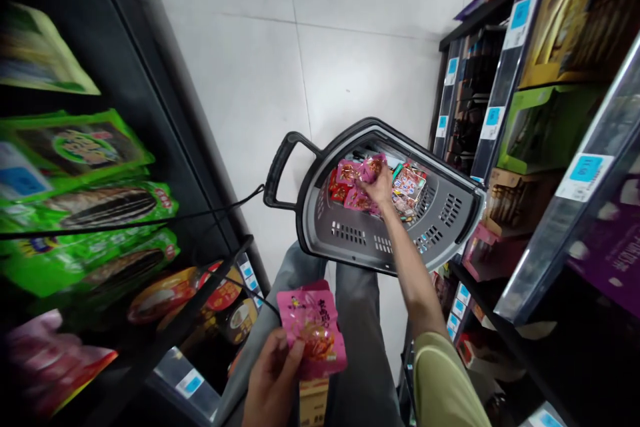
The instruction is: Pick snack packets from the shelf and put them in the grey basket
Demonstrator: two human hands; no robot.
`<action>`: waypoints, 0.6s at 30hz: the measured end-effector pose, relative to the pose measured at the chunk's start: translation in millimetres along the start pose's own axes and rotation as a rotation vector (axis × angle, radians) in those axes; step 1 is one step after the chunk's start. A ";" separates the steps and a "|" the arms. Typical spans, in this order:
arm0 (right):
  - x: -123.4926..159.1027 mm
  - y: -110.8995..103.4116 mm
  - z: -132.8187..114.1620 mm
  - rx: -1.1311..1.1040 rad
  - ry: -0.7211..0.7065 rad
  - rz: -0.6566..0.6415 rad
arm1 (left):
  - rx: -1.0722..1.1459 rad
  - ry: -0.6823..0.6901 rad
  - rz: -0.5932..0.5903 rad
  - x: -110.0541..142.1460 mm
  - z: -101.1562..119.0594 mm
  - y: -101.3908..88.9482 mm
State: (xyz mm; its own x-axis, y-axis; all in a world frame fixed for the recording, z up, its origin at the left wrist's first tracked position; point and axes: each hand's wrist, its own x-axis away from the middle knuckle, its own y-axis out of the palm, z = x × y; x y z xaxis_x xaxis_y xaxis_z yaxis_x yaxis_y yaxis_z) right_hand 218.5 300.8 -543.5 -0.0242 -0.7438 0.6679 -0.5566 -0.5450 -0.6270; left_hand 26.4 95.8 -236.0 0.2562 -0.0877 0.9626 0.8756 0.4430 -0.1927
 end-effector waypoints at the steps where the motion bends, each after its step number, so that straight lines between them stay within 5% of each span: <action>1: -17.4 13.6 11.6 0.111 0.079 0.041 | 0.011 0.000 0.017 -0.5 -3.3 0.6; 5: -47.8 45.5 38.3 0.351 0.214 0.113 | 0.011 -0.027 0.052 -1.9 -8.8 2.8; 8: -44.9 42.5 39.1 0.407 0.204 0.129 | -0.046 -0.025 0.051 0.0 -0.6 5.5; 13: -33.8 20.2 20.1 0.439 -0.157 -0.010 | -0.061 0.000 0.024 3.4 15.8 8.2; 16: -35.4 27.0 6.4 0.507 -0.382 -0.199 | -0.067 0.002 0.032 2.6 15.6 7.2; 18: -40.1 40.2 -0.6 0.551 -0.386 -0.240 | -0.057 0.004 0.019 1.8 12.2 6.1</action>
State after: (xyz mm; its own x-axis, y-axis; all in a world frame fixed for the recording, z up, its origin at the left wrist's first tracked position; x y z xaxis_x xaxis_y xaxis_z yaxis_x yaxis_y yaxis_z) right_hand 196.6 309.0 -595.2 0.3988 -0.6069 0.6875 -0.0068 -0.7516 -0.6596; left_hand 27.3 109.2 -233.2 0.2746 -0.0831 0.9580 0.8922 0.3935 -0.2216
